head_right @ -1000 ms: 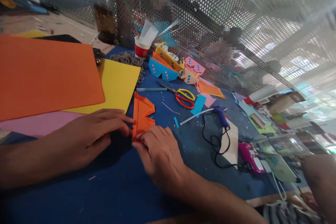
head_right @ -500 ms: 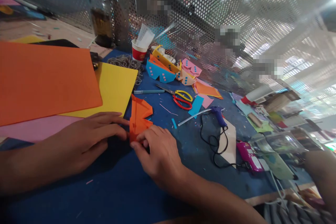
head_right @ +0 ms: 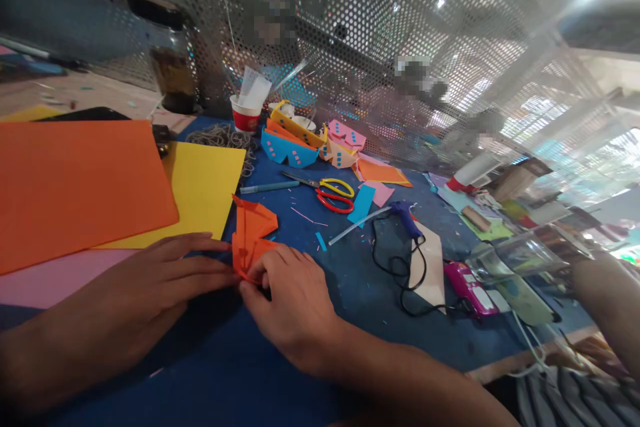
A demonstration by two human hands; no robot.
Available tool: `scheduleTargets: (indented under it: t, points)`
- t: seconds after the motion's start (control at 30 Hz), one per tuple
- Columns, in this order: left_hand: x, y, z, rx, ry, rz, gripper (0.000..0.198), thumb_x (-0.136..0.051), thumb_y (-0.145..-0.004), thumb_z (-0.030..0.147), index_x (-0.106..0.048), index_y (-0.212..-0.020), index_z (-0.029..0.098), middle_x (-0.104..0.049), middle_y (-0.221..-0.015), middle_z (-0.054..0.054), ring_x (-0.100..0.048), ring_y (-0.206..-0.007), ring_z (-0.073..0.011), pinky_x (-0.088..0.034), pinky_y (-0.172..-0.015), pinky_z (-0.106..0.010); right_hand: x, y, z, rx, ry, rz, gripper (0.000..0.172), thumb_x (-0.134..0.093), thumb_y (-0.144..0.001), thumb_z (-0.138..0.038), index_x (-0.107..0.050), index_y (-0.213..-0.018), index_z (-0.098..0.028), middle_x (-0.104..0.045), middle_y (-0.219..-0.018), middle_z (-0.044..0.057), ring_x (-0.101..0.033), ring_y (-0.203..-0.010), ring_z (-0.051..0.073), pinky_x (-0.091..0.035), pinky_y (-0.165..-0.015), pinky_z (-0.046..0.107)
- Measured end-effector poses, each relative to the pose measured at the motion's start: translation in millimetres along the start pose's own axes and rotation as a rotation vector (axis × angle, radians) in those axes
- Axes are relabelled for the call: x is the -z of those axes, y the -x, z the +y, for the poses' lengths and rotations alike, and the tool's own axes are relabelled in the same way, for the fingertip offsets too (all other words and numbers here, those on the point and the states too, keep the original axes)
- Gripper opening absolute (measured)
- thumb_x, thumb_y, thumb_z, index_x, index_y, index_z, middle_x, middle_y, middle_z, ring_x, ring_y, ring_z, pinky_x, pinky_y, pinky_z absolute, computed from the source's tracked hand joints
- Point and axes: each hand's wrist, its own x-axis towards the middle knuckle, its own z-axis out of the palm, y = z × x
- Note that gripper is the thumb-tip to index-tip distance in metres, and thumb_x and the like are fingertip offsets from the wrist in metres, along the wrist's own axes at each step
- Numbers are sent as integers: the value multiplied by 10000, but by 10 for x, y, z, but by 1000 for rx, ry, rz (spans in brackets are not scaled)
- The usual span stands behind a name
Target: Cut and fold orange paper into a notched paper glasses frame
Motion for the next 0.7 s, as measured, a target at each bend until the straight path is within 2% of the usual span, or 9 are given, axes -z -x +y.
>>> scheduleTargets:
  t: [0.13, 0.27, 0.43, 0.6, 0.7]
  points:
    - [-25, -12, -42, -58, 16, 6, 539, -586, -995, 43, -869, -1359, 322, -917, -1318, -46, -809, -1305, -269, -688, -1157, -401, -8, -9, -11, -5, 8, -2, 251, -893, -1047, -254, -677, -919, -248, -737, -884, -26, -677, -792, 171, -488, -746, 324]
    - [-40, -17, -49, -56, 0, 9, 594, -560, -941, 7, -873, -1343, 312, -898, -1331, -68, -831, -1230, -272, -718, -1091, -397, 8, -25, -50, -28, 10, -28, 232, -907, -1043, -251, -691, -960, -243, -761, -939, -10, -718, -856, 191, -528, -795, 345]
    - [-55, 75, -116, -91, 15, -33, 639, -549, -986, 23, -820, -1485, 317, -868, -1447, -93, -846, -1301, -269, -725, -1146, -401, 33, -34, -98, -56, 14, -48, 224, -914, -1029, -238, -689, -1027, -241, -787, -1035, 20, -756, -938, 225, -575, -862, 387]
    - [-86, 197, -220, -124, -28, -26, 689, -573, -1022, 22, -734, -1620, 326, -839, -1565, -89, -819, -1435, -277, -689, -1245, -422, 11, -16, -78, -27, 42, -52, 196, -870, -1075, -268, -680, -1035, -248, -786, -1032, 21, -754, -964, 238, -587, -890, 414]
    - [-118, 257, -253, -142, -70, -34, 672, -545, -1060, 37, -714, -1648, 316, -825, -1594, -93, -807, -1460, -272, -694, -1242, -422, 10, -12, -69, -16, 54, -57, 190, -860, -1093, -287, -682, -1039, -249, -789, -1036, 23, -754, -984, 243, -581, -898, 418]
